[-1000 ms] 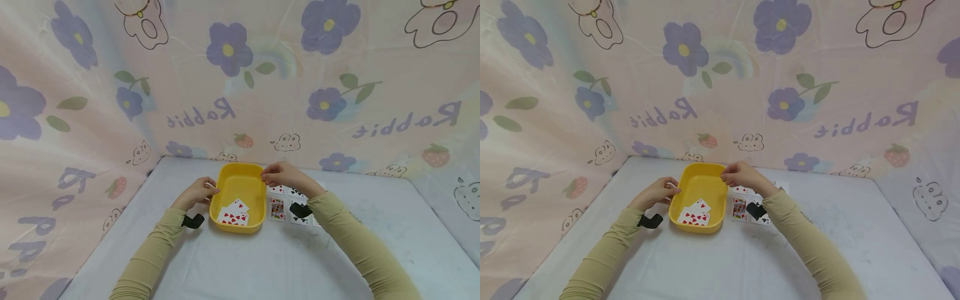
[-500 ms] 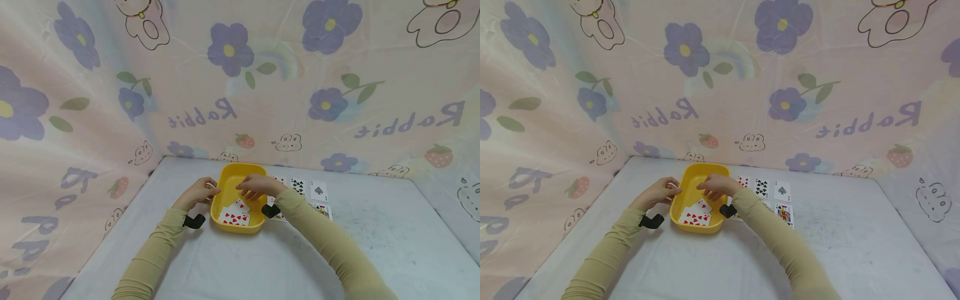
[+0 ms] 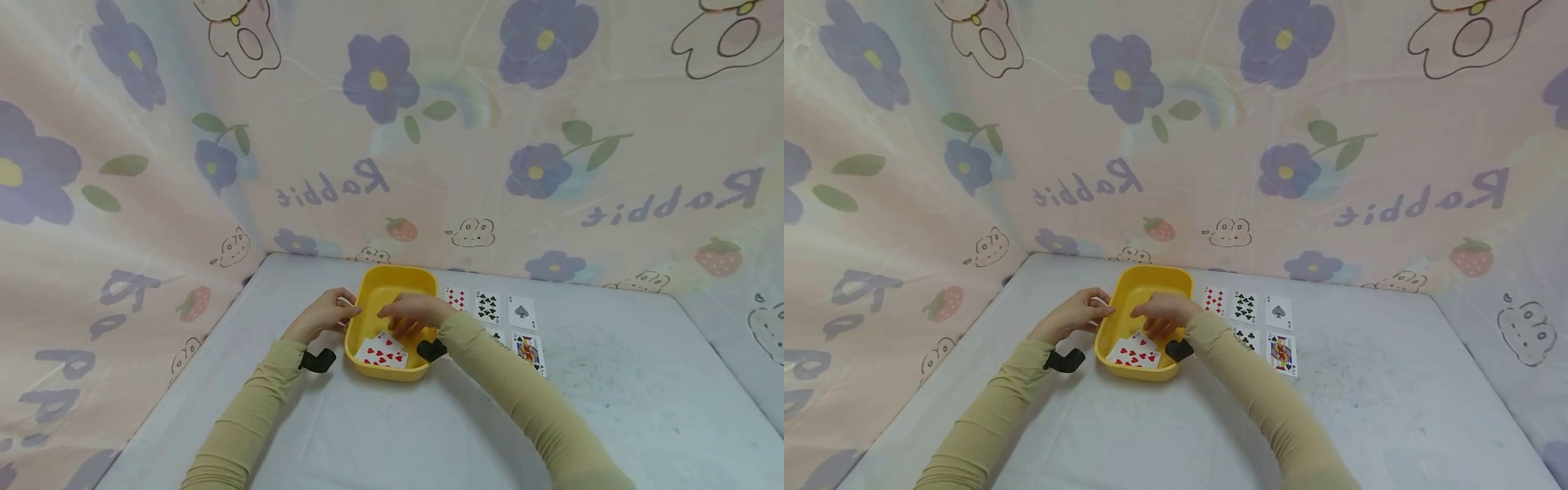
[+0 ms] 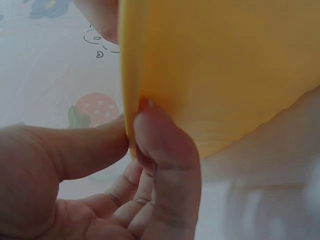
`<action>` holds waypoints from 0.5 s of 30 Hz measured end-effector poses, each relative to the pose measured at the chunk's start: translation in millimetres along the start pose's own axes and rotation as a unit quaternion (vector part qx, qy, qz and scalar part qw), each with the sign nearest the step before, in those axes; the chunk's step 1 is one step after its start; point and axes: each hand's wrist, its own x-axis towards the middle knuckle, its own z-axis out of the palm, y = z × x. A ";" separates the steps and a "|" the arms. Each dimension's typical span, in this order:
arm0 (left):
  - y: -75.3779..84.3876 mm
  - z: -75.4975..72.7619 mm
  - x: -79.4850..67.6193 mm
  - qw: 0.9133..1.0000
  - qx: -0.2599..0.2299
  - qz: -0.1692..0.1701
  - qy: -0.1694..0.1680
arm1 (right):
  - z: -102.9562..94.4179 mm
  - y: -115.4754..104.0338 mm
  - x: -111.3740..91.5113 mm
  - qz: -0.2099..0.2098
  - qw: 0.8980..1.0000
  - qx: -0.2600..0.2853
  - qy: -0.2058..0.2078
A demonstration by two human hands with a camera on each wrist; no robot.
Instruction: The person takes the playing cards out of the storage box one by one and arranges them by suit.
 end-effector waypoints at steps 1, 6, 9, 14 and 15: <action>-0.1 0.1 0.0 1.000 0.001 -0.001 0.001 | 0.7 0.2 0.4 -0.002 1.000 -0.005 -0.003; -0.8 -0.3 1.0 1.000 0.002 -0.004 0.000 | 0.4 -1.0 3.7 -0.001 1.000 -0.027 -0.016; -0.7 -0.5 1.3 1.000 0.001 -0.004 0.000 | 0.5 -1.3 4.4 -0.004 0.999 -0.041 -0.017; -0.9 -0.7 1.1 1.000 0.001 -0.003 -0.002 | 1.1 -2.7 2.0 -0.008 0.999 -0.053 -0.006; -1.1 -0.7 1.0 1.000 0.001 -0.003 -0.002 | 1.0 -3.8 0.9 -0.010 0.998 -0.056 0.001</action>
